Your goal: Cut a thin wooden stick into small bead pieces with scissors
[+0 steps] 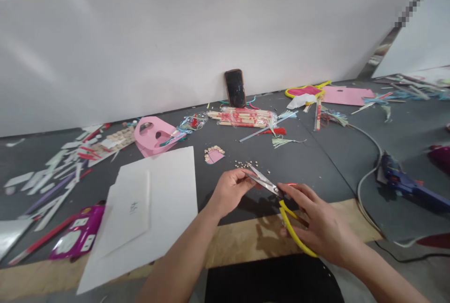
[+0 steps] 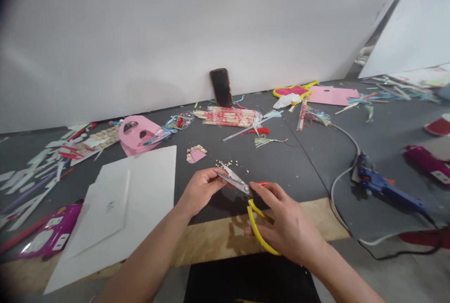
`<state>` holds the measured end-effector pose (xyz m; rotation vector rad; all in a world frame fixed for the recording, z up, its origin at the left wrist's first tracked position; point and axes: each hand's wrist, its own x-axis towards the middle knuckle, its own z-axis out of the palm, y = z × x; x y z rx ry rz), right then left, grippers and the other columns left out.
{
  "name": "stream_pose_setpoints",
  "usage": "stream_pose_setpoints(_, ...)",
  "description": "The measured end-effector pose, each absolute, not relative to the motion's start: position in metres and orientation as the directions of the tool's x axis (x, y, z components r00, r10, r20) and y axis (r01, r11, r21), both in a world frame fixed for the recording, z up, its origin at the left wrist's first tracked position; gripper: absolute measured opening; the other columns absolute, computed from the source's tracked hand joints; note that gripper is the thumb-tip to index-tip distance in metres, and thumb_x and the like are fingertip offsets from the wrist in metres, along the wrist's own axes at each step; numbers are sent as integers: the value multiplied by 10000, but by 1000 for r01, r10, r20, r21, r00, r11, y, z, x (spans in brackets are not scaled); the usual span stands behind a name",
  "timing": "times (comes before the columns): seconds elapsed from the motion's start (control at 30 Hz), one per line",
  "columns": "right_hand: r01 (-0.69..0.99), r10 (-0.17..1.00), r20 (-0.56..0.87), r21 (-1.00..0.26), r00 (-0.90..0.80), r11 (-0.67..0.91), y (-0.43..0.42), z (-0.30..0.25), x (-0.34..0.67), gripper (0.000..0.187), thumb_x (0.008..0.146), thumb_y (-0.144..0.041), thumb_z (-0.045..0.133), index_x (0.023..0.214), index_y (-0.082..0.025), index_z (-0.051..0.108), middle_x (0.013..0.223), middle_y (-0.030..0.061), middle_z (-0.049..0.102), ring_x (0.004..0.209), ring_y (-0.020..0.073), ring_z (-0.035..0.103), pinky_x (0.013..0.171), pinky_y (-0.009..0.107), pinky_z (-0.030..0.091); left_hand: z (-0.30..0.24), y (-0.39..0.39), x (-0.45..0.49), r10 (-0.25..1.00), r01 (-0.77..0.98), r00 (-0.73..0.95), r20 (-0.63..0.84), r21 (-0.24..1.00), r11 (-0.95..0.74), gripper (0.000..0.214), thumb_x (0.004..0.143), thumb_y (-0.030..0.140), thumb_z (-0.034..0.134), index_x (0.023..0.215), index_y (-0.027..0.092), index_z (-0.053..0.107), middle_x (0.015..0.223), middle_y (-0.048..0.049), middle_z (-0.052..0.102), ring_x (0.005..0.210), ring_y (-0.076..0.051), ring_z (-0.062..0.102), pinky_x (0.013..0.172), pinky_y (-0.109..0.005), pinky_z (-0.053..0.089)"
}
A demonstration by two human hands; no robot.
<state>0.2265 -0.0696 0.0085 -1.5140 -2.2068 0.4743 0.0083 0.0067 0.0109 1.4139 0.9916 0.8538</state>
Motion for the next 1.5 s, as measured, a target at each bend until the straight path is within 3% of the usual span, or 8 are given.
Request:
stream_pose_setpoints(0.17, 771, 942, 118, -547, -314, 326, -70, 9, 226, 621, 781, -417, 660, 1330, -204, 461, 1222, 145, 551, 975, 229, 651, 828, 319, 547, 8, 7, 6, 907, 116, 421, -16, 993, -37, 182, 847, 266, 596, 752, 166, 714, 785, -28, 725, 783, -162, 659, 742, -229, 472)
stream_pose_setpoints(0.27, 759, 935, 115, -555, -336, 341, -72, 10, 228, 523, 840, -314, 573, 1338, -202, 462, 1232, 144, 570, 989, 218, 654, 830, 310, 545, 5, 7, 6, 903, 135, 429, -20, 990, -42, 178, 847, 274, 597, 769, 169, 717, 771, -29, 725, 769, -168, 661, 730, -236, 475)
stream_pose_setpoints(0.37, 760, 923, 149, -530, -354, 376, -74, 8, 230, 490, 865, -229, 491, 1353, -206, 456, 1215, 132, 607, 1021, 218, 647, 831, 315, 545, 5, 7, 7, 904, 148, 425, -39, 989, -27, 185, 840, 298, 607, 773, 169, 722, 748, -34, 728, 751, -178, 668, 727, -250, 486)
stream_pose_setpoints(0.7, 771, 887, 269, -442, -374, 459, -73, 3, 226, 447, 902, -234, 416, 1340, -165, 471, 1135, 145, 663, 893, 200, 691, 720, 277, 565, 13, 3, 10, 907, 40, 415, -76, 997, 65, 212, 802, 352, 649, 811, 154, 722, 797, -54, 736, 788, -195, 665, 755, -283, 502)
stream_pose_setpoints(0.87, 769, 901, 246, -469, -358, 434, -74, 4, 223, 436, 902, -241, 425, 1327, -158, 472, 1133, 142, 658, 901, 199, 683, 719, 274, 563, 7, 4, 11, 926, -26, 374, -55, 997, 69, 160, 764, 311, 698, 821, 163, 710, 801, -29, 724, 782, -173, 654, 762, -265, 495)
stream_pose_setpoints(1.13, 779, 929, 202, -507, -309, 369, -78, 0, 220, 491, 866, -227, 466, 1355, -190, 439, 1069, 120, 661, 821, 195, 679, 684, 282, 561, 1, 3, 11, 939, 54, 343, -15, 999, -4, 155, 772, 322, 684, 768, 171, 718, 764, -31, 719, 750, -179, 651, 722, -259, 497)
stream_pose_setpoints(1.5, 836, 910, 211, -362, -358, 412, -77, 6, 220, 722, 742, -478, 658, 1338, -143, 428, 1121, 184, 616, 934, 296, 656, 741, 393, 566, 1, 3, 10, 914, 120, 403, -46, 993, -4, 127, 762, 285, 662, 768, 171, 716, 747, -39, 704, 729, -184, 628, 674, -249, 467)
